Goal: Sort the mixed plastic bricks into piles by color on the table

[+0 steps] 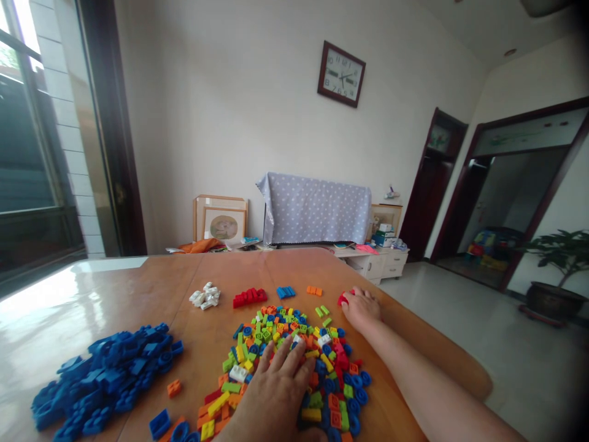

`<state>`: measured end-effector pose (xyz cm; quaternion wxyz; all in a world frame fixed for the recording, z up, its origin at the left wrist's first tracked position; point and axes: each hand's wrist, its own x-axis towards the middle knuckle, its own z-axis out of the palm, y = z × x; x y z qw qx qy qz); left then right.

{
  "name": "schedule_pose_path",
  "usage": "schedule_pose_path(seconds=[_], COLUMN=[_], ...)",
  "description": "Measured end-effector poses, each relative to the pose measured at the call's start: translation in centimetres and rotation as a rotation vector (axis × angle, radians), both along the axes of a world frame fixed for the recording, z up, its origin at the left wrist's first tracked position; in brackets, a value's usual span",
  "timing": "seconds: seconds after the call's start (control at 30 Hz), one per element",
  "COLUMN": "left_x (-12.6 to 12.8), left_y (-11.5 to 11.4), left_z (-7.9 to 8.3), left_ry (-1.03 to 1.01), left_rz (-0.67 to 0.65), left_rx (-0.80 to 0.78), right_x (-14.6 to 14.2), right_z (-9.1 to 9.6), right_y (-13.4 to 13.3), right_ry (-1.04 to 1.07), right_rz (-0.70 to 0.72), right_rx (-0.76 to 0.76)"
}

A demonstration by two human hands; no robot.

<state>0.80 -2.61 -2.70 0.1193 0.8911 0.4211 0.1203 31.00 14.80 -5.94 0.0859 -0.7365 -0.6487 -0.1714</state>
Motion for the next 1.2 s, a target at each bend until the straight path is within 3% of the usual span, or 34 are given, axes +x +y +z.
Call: schedule_pose_path(seconds=[0.5,0.83,1.2], left_x=[0.0,0.2,0.3], left_y=[0.3,-0.2,-0.4], left_z=[-0.3,0.7,1.0], left_ry=[0.026,0.051,0.053], left_rz=[-0.005,0.0,0.007], left_rx=[0.001,-0.036,-0.06], right_x=[0.2,1.3,0.1], right_z=[-0.3,-0.8,1.4], right_y=[0.1,0.8,-0.3], right_ry=[-0.022,-0.011,0.079], right_rz=[0.084,0.072,0.078], right_rx=[0.033,0.017,0.079])
